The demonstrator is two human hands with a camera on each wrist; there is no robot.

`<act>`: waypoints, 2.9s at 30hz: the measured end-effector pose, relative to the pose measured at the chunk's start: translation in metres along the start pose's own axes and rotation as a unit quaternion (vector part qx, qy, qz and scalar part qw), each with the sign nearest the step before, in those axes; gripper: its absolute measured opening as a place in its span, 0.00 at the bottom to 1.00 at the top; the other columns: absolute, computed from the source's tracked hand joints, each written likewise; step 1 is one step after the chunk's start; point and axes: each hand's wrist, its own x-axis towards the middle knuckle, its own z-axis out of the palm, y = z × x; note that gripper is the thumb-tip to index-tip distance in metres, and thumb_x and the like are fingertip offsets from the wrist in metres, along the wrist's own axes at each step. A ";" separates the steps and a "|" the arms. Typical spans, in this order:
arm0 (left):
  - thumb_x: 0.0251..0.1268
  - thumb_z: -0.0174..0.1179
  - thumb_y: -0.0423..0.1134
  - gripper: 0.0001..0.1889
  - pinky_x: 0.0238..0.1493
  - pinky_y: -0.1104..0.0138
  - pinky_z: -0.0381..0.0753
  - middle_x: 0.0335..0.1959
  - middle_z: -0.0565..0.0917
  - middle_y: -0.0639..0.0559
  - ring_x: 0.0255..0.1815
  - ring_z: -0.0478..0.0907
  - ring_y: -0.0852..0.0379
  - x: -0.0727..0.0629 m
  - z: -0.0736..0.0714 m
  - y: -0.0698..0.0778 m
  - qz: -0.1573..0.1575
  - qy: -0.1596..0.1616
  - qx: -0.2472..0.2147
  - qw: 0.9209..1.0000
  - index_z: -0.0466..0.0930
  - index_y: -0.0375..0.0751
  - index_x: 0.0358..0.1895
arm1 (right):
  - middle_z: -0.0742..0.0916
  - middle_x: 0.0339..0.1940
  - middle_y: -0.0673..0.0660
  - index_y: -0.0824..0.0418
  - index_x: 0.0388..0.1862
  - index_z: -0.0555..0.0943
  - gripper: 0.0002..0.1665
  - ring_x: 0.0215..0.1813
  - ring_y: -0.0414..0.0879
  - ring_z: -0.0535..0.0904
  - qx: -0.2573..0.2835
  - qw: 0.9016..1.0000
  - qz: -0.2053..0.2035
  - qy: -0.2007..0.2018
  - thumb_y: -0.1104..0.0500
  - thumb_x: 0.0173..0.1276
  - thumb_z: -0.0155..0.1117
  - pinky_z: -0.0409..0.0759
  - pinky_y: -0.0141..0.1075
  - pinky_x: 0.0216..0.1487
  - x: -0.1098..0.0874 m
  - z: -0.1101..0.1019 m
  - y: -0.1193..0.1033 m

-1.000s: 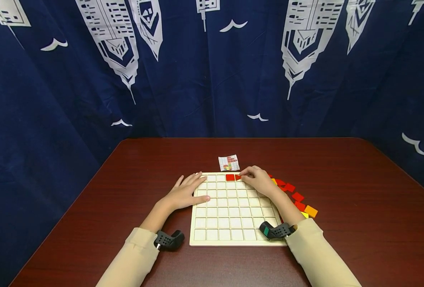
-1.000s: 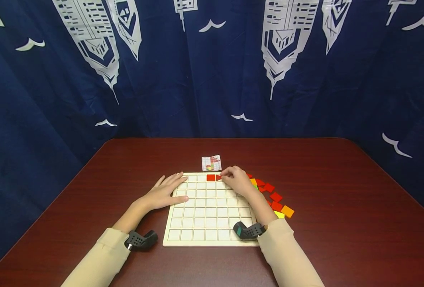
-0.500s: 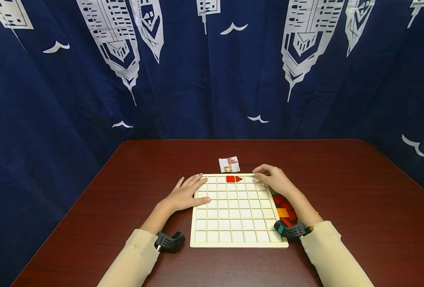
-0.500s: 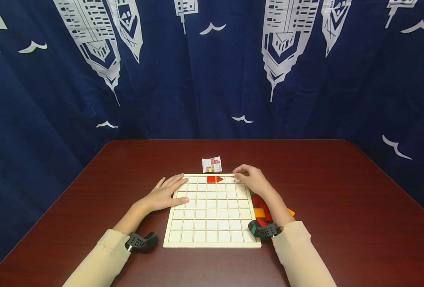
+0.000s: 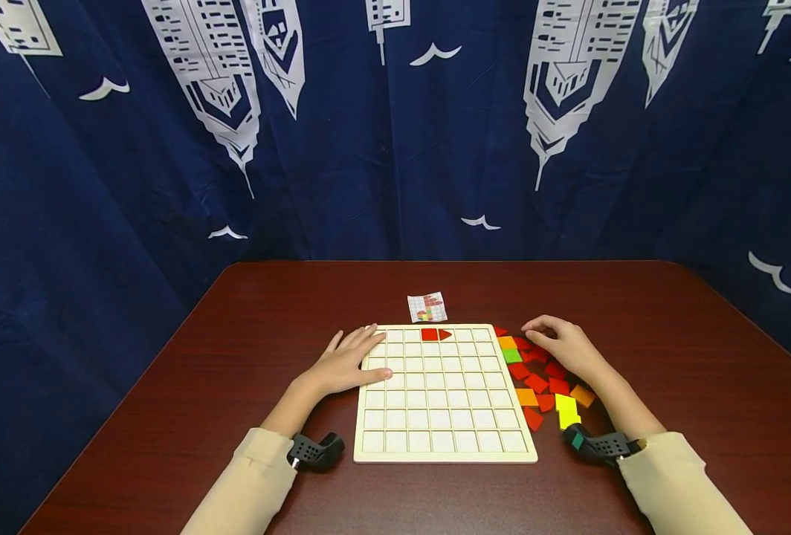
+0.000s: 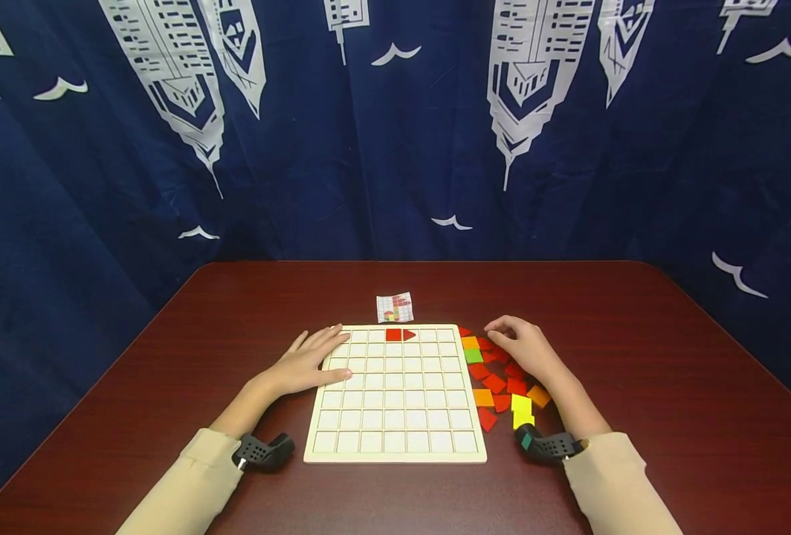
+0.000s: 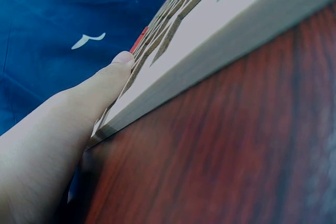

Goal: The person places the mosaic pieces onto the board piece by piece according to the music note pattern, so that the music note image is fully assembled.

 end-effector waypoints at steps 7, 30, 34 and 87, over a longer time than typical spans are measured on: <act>0.57 0.45 0.68 0.41 0.72 0.50 0.28 0.74 0.43 0.56 0.75 0.38 0.55 -0.001 0.000 0.000 0.000 -0.001 -0.001 1.000 0.47 0.57 0.71 | 0.79 0.37 0.57 0.60 0.46 0.77 0.19 0.35 0.44 0.70 -0.034 0.999 -0.007 -0.008 0.47 0.66 0.55 0.70 0.31 0.34 -0.014 -0.008 0.013; 0.56 0.44 0.71 0.42 0.72 0.49 0.30 0.75 0.43 0.55 0.75 0.38 0.54 0.000 0.001 0.001 0.003 -0.001 0.000 1.000 0.47 0.57 0.71 | 0.72 0.40 0.58 0.63 0.45 0.76 0.19 0.38 0.44 0.64 -0.011 0.998 -0.016 -0.054 0.52 0.61 0.61 0.66 0.30 0.36 -0.019 -0.013 0.023; 0.56 0.44 0.71 0.42 0.72 0.50 0.29 0.75 0.43 0.56 0.75 0.38 0.55 0.000 0.000 0.000 0.000 -0.003 0.002 1.000 0.47 0.57 0.72 | 0.72 0.41 0.59 0.65 0.46 0.74 0.19 0.38 0.42 0.63 0.007 0.998 -0.013 -0.057 0.53 0.62 0.60 0.66 0.29 0.36 -0.019 -0.013 0.024; 0.57 0.46 0.69 0.41 0.72 0.49 0.30 0.74 0.44 0.56 0.75 0.39 0.55 0.001 -0.001 -0.001 -0.003 0.004 0.005 1.000 0.48 0.57 0.71 | 0.82 0.36 0.60 0.66 0.47 0.72 0.18 0.35 0.45 0.74 0.029 0.998 0.033 -0.044 0.54 0.66 0.56 0.73 0.32 0.36 -0.004 -0.014 -0.003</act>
